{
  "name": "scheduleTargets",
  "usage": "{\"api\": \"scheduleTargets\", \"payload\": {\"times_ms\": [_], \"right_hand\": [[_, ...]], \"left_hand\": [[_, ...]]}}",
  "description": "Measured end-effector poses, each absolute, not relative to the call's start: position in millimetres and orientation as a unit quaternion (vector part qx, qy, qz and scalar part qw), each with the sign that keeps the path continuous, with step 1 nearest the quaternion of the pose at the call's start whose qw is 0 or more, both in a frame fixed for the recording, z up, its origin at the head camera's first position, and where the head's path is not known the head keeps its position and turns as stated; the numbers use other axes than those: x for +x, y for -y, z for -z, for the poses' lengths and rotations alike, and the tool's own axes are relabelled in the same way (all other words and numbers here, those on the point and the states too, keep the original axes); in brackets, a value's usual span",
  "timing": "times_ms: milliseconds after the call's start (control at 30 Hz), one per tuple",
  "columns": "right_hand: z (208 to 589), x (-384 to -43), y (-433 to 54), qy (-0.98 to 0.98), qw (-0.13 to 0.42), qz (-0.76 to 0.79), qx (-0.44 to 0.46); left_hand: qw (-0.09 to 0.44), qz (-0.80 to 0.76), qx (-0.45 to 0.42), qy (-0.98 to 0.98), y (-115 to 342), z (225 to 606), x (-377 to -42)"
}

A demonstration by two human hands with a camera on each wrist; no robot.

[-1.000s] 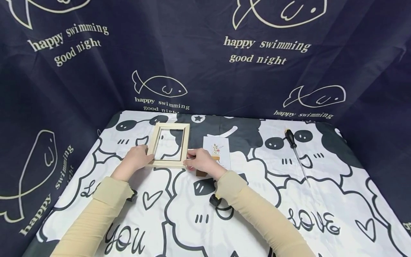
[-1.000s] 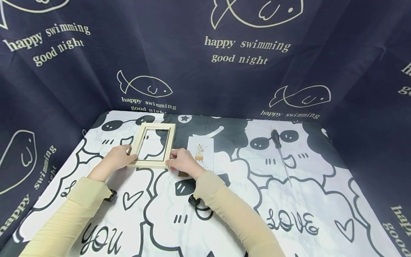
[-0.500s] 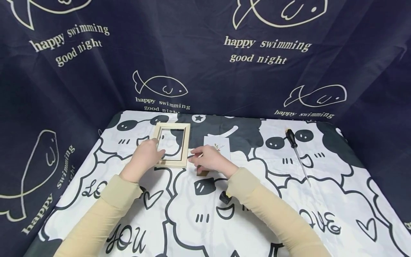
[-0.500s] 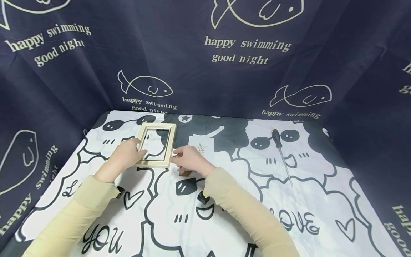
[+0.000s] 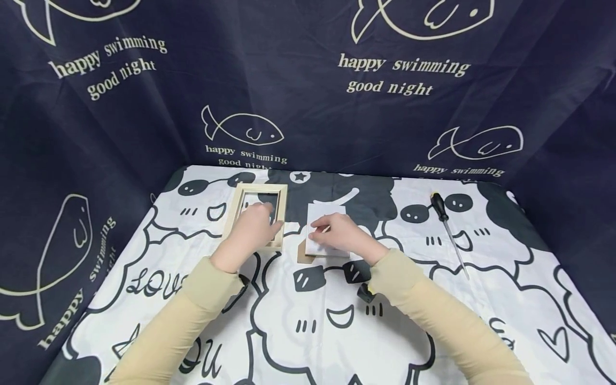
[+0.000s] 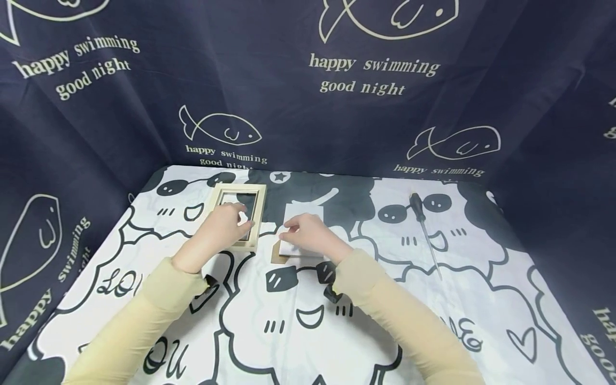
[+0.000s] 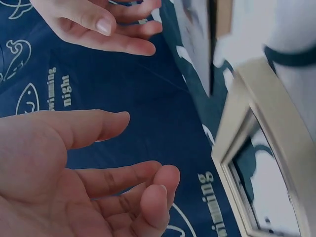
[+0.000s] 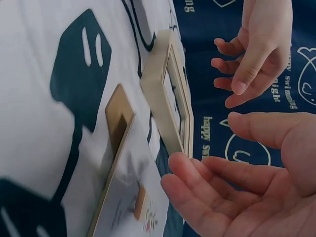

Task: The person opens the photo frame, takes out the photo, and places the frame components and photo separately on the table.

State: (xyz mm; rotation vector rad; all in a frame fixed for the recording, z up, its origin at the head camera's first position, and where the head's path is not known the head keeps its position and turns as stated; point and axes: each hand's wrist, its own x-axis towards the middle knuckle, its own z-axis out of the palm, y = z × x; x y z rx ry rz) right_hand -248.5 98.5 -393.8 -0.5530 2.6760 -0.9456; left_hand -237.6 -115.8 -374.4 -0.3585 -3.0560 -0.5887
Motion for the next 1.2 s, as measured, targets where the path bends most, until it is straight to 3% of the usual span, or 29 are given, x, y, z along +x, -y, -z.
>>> {"api": "scheduleTargets", "payload": {"times_ms": [400,700,1200], "right_hand": [[399.0,-241.5,-136.5,-0.928,0.112,0.314,-0.167],[415.7,-238.5,-160.6,-0.934,0.065,0.317,-0.148],[440.8,-242.7,-166.5,-0.933,0.061,0.338,-0.109]], "left_hand": [[-0.025,0.214,-0.136,0.967,81.1,392.1,-244.3],[-0.083,0.239,-0.128,0.959,63.0,403.5,-250.8],[-0.105,0.254,-0.092,0.957,51.5,426.0,-272.2]]}}
